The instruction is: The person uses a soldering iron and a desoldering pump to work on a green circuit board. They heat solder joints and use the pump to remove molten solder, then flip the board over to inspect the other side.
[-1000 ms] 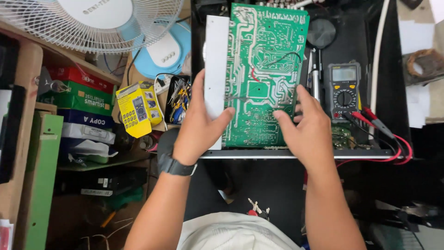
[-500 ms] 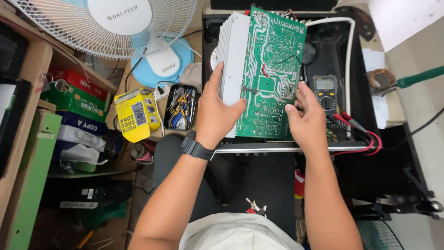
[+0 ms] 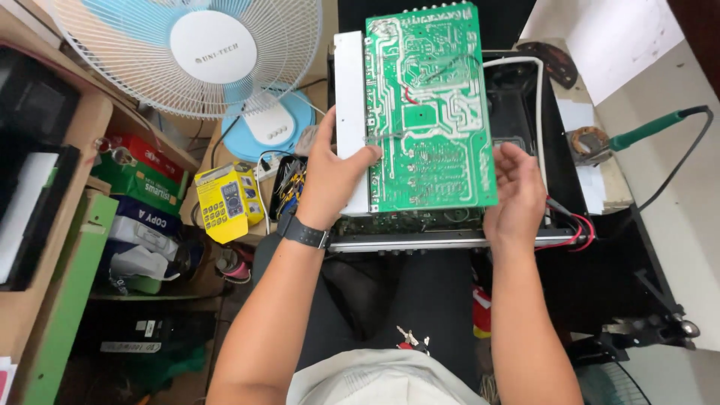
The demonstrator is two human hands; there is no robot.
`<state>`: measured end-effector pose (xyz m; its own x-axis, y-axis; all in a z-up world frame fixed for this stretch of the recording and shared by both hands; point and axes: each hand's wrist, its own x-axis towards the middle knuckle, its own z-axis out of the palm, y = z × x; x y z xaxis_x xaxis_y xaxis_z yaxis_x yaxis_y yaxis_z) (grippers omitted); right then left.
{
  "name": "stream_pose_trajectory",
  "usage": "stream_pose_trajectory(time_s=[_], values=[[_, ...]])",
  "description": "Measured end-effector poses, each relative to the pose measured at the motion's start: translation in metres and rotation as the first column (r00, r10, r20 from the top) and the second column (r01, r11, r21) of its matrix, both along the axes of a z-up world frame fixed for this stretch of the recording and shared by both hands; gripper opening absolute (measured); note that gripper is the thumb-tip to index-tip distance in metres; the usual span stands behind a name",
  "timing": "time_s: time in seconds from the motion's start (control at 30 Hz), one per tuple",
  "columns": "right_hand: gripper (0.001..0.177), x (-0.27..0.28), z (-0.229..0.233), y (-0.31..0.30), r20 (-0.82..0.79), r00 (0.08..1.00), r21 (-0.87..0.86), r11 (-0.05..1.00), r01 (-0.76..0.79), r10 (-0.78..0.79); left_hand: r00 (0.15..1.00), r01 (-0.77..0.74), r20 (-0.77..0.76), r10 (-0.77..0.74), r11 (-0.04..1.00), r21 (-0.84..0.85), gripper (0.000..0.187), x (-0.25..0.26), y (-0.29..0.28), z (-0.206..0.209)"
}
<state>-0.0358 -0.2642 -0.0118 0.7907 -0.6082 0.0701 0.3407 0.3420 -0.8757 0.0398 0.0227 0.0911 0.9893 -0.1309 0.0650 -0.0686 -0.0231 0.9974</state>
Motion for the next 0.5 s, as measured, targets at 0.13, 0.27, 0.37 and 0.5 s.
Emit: stream_pose_trajectory(time_s=[0.13,0.27,0.37,0.5], values=[[0.019,-0.003,-0.012,0.009,-0.011,0.999,-0.247,0.968,0.036,-0.04,0.989,0.058,-0.13,-0.07,0.994,-0.095,0.113,-0.001,-0.001,0.001],[0.006,-0.021,-0.004,0.028,-0.08,0.993,-0.601,0.799,0.017,-0.082,0.947,0.096,-0.276,-0.162,0.967,-0.237,0.105,-0.005,0.001,-0.001],[0.014,-0.027,0.04,0.063,-0.058,0.993,-0.635,0.771,0.042,-0.101,0.921,0.101,-0.33,-0.207,0.945,-0.311,0.1,0.01,0.0,-0.046],[0.012,-0.032,0.06,0.075,0.002,0.996,-0.542,0.837,0.074,-0.086,0.907,0.112,-0.345,-0.241,0.929,-0.353,0.101,0.009,-0.009,-0.063]])
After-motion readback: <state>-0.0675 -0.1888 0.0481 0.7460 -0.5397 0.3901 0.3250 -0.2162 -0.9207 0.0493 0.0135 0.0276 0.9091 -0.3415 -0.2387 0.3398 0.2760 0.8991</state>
